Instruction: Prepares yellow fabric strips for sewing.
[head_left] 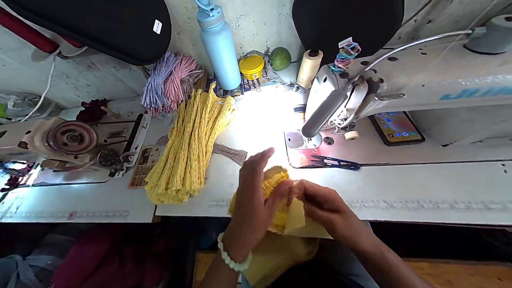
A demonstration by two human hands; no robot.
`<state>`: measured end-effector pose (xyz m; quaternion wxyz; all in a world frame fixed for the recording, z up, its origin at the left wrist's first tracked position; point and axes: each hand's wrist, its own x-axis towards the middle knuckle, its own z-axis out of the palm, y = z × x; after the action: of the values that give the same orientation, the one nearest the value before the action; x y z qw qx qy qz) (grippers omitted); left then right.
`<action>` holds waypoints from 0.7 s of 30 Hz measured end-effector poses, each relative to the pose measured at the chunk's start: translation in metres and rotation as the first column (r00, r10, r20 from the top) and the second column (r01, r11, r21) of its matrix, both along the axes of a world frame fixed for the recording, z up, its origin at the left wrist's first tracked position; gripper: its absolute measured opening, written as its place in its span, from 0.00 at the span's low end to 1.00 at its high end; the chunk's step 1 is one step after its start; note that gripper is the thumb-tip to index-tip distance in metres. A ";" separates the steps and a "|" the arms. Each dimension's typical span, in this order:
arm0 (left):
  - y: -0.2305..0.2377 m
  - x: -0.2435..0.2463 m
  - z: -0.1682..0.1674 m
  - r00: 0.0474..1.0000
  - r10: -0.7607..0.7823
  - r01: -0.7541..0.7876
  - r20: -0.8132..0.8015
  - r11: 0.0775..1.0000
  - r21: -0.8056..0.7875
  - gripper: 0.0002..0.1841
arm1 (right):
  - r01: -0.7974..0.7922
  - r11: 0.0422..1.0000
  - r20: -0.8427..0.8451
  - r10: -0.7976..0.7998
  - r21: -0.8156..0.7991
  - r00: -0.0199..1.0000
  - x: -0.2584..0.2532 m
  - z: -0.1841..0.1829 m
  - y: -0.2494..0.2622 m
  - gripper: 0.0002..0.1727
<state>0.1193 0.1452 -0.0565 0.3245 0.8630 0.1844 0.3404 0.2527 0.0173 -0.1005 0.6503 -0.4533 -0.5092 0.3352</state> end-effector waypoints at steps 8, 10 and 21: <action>0.018 0.008 -0.007 0.990 0.092 -0.135 -0.106 0.835 -0.533 0.11 | 0.448 0.890 0.360 -0.446 0.083 0.820 -0.015 0.007 -0.017 0.09; 0.018 0.007 -0.010 0.994 0.085 -0.109 -0.067 0.773 -0.625 0.08 | 0.261 0.964 0.232 -0.267 0.058 0.935 -0.028 0.022 -0.025 0.08; -0.012 -0.012 -0.014 0.994 0.014 0.068 0.104 0.669 -0.740 0.12 | 0.516 0.848 0.154 -0.497 -0.123 0.854 -0.031 0.004 0.013 0.07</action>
<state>0.1072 0.1333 -0.0707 0.6610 0.6409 0.2773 0.2744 0.2222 0.0303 -0.0967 0.6466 -0.6409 -0.3797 0.1643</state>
